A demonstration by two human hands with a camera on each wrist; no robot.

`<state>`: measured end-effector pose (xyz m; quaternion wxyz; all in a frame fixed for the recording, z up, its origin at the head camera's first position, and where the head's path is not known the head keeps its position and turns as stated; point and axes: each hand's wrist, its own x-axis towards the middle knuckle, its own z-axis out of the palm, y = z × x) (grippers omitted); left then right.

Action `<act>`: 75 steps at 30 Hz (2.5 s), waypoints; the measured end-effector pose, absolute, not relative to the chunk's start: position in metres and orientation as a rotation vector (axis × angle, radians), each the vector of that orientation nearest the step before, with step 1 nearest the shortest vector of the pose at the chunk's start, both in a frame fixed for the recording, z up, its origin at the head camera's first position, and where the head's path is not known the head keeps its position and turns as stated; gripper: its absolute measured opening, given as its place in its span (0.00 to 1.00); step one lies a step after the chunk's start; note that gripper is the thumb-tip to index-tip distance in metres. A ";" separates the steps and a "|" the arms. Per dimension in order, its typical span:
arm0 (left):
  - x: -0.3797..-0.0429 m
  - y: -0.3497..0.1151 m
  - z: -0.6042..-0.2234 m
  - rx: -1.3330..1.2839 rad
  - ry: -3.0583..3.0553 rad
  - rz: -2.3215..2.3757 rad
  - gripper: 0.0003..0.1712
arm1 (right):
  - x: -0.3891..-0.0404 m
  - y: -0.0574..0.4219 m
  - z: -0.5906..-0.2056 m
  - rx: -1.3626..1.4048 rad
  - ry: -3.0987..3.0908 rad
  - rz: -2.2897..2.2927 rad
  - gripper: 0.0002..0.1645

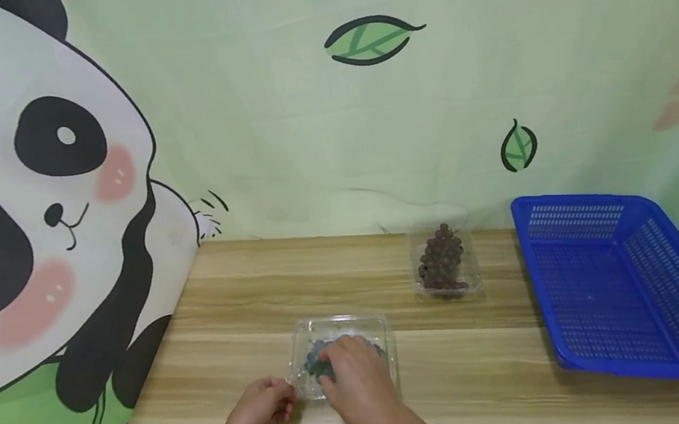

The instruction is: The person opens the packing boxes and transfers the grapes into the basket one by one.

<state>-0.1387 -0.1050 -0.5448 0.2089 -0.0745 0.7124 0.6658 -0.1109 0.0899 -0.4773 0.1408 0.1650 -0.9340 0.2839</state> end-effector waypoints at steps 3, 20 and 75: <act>-0.140 -0.106 -0.546 -0.198 1.973 1.839 0.04 | -0.113 0.082 -0.475 0.505 -2.722 0.788 0.14; -0.142 -0.111 -0.551 -0.157 1.941 1.867 0.04 | -0.118 0.048 -0.487 0.639 -2.759 0.613 0.17; -0.143 -0.129 -0.562 0.026 1.521 2.083 0.13 | -0.129 0.030 -0.527 0.753 -2.513 0.253 0.06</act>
